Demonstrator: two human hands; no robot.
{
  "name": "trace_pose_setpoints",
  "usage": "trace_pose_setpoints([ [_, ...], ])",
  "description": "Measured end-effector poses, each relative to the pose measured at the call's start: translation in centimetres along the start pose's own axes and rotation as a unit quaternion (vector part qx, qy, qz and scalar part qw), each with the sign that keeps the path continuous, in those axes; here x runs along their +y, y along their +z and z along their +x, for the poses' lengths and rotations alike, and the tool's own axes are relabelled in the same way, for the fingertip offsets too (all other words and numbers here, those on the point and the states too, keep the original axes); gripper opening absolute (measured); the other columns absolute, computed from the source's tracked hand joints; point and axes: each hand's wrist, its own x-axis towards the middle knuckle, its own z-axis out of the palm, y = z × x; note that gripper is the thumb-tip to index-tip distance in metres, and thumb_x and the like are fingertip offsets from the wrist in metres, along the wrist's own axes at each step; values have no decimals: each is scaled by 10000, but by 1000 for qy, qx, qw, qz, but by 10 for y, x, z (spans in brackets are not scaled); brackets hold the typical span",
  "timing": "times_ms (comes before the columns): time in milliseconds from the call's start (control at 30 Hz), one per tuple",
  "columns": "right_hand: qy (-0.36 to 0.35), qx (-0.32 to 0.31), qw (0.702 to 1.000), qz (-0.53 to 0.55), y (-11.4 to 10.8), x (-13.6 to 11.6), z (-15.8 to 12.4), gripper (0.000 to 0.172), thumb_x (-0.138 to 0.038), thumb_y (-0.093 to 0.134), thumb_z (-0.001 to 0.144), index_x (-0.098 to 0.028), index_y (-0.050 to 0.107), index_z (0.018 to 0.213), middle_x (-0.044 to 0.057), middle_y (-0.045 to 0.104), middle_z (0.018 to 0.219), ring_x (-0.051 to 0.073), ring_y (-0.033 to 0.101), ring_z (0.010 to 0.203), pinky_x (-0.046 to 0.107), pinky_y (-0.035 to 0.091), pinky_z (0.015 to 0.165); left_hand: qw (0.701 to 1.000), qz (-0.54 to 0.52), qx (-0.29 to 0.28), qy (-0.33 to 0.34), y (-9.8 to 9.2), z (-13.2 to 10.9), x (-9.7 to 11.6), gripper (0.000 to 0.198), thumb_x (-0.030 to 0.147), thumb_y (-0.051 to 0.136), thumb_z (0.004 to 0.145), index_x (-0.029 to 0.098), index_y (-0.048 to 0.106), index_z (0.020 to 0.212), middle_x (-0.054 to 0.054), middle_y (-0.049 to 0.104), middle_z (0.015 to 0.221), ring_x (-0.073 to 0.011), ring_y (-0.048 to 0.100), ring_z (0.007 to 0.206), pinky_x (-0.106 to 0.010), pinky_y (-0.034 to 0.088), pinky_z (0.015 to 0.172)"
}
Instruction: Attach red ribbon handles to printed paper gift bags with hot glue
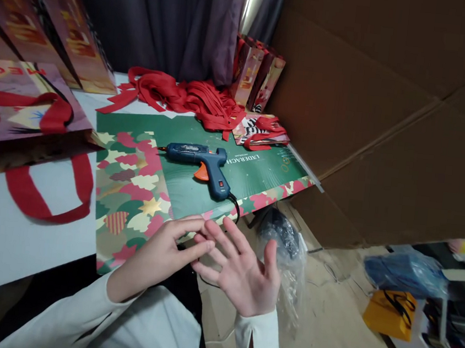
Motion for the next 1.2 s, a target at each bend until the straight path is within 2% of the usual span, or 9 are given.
trace_pose_setpoints([
  [300,15,-16,999,-47,-6,-10,-10,790,-824,285,809,-299,567,1327,65,433,1498,339,381,1376,594,284,1094,997,-54,-43,-27,-14,5,-8,136,265,664,795,238,759,700,-28,732,812,-176,661,808,-298,520,767],
  [433,-10,-10,1000,-25,-9,-13,-14,779,-819,253,819,-312,573,1318,54,426,1504,354,366,1382,613,321,1062,995,-38,30,-81,-27,8,-11,168,359,667,779,239,781,753,-23,732,736,-166,649,674,-256,509,610],
  [533,-25,28,999,-1,-12,-15,-17,765,-836,209,808,-374,574,1296,26,401,1520,370,373,1373,673,349,1002,990,-34,76,-111,-32,11,-10,253,401,636,795,217,761,676,-13,689,604,-164,637,618,-246,499,580],
  [633,-22,77,997,-1,-13,-16,-17,729,-859,216,783,-445,568,1269,-14,329,1555,394,325,1392,751,313,964,991,-44,93,-91,-30,10,-6,314,416,601,831,218,730,624,-12,706,639,-184,675,739,-270,531,724],
  [733,-24,105,994,-6,-11,-15,-14,693,-854,234,784,-472,563,1259,-44,268,1579,401,280,1410,778,279,963,994,-48,77,-66,-20,7,-3,285,394,577,870,224,741,711,-1,718,694,-175,679,785,-278,523,803],
  [867,-25,102,994,-7,-7,-12,-9,674,-836,219,803,-474,572,1249,-40,259,1584,405,301,1398,791,243,969,996,-15,87,17,-6,1,0,126,288,666,830,250,733,930,0,711,859,-151,649,795,-270,503,747],
  [1000,-6,95,995,-5,-9,-6,-6,680,-840,190,803,-492,562,1254,-35,261,1581,404,298,1400,827,182,961,989,44,110,87,-2,-3,1,48,255,679,840,270,714,870,10,685,877,-161,627,878,-323,440,842],
  [1100,4,89,996,12,-11,-3,-6,676,-848,202,795,-495,568,1241,-34,296,1566,403,319,1389,832,211,940,987,56,93,116,-5,-5,1,59,229,683,839,281,698,863,34,678,864,-154,620,887,-333,398,867],
  [1200,0,75,997,37,-8,-2,-5,669,-833,218,809,-470,577,1242,-5,358,1538,379,325,1393,799,262,948,977,101,112,148,-8,-5,0,37,238,663,858,259,673,829,37,671,831,-145,615,851,-341,374,874],
])
